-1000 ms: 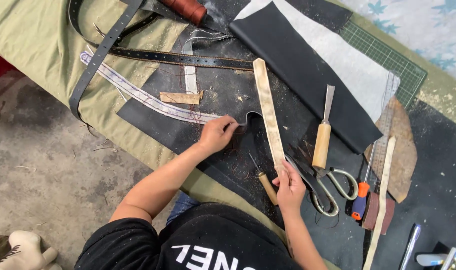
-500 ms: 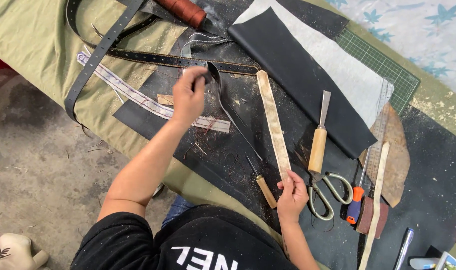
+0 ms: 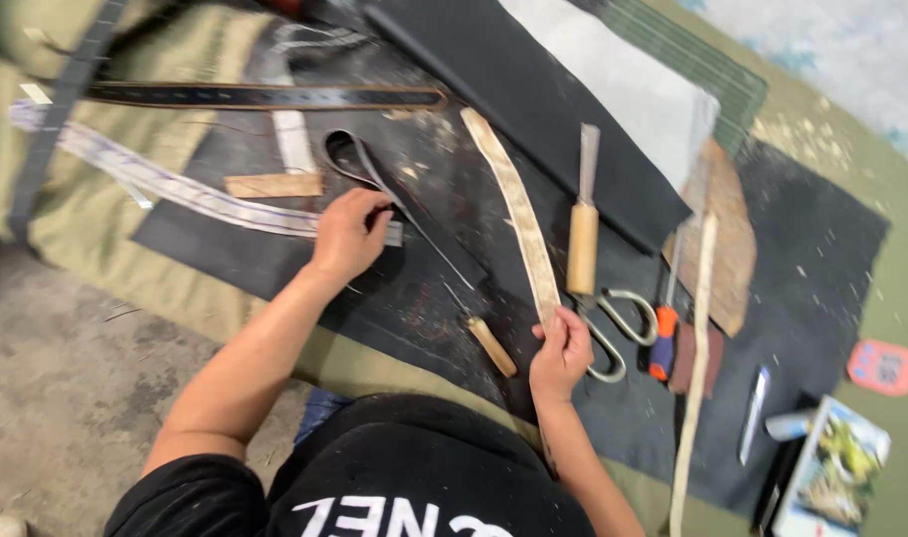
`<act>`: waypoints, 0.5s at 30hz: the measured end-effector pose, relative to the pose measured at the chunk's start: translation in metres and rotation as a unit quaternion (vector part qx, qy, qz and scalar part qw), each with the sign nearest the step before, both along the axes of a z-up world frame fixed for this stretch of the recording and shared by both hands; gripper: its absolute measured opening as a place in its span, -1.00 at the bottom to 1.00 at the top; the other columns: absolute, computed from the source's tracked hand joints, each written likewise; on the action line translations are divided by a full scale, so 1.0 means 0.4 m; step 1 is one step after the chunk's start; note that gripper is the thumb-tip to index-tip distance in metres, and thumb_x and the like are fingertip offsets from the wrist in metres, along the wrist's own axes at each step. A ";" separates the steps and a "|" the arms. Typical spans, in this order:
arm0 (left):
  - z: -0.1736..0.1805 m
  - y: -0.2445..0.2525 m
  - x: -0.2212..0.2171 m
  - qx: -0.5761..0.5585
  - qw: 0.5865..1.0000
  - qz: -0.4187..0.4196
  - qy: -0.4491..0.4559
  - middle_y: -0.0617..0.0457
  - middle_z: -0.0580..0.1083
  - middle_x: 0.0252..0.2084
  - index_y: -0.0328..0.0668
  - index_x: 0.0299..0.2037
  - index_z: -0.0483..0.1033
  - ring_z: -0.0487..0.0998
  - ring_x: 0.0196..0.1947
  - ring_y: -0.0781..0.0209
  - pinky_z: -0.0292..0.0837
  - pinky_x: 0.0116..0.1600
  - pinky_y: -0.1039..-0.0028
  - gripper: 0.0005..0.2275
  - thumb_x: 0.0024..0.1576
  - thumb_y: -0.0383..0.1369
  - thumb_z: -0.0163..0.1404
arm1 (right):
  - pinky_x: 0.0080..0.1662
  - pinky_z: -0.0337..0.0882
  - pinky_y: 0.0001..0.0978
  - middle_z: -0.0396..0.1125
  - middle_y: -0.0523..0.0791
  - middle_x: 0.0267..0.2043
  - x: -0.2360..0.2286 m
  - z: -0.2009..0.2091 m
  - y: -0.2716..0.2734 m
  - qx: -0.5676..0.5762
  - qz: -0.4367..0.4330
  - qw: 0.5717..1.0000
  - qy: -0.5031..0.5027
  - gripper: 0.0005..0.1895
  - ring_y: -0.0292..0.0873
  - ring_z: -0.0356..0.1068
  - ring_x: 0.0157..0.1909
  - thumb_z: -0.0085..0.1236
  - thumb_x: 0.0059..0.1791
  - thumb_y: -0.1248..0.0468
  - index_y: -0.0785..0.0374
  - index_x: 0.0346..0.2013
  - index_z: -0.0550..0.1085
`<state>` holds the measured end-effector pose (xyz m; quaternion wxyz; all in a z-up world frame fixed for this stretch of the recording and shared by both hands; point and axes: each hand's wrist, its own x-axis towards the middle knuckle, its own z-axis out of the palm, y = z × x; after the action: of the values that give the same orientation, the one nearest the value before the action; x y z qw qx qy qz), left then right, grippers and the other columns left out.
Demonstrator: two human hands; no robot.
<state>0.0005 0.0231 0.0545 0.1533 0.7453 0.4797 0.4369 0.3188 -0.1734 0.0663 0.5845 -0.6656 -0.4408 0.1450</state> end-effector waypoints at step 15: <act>0.039 -0.023 0.031 0.049 0.999 -0.017 -0.003 -0.04 0.49 -0.13 -0.17 -0.17 0.60 0.59 -0.12 -0.15 0.50 0.00 0.15 -0.77 0.01 -0.46 0.35 | -0.38 0.44 -0.44 0.35 -0.04 -0.66 0.009 0.007 -0.015 0.007 0.019 0.999 0.042 -0.85 -0.25 0.42 -0.56 0.04 0.09 0.42 0.39 -0.11 0.54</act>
<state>0.0129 0.0138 0.0700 0.1258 0.7588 0.4445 0.4591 0.3222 -0.1793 0.0692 0.6042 -0.6464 -0.4293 0.1814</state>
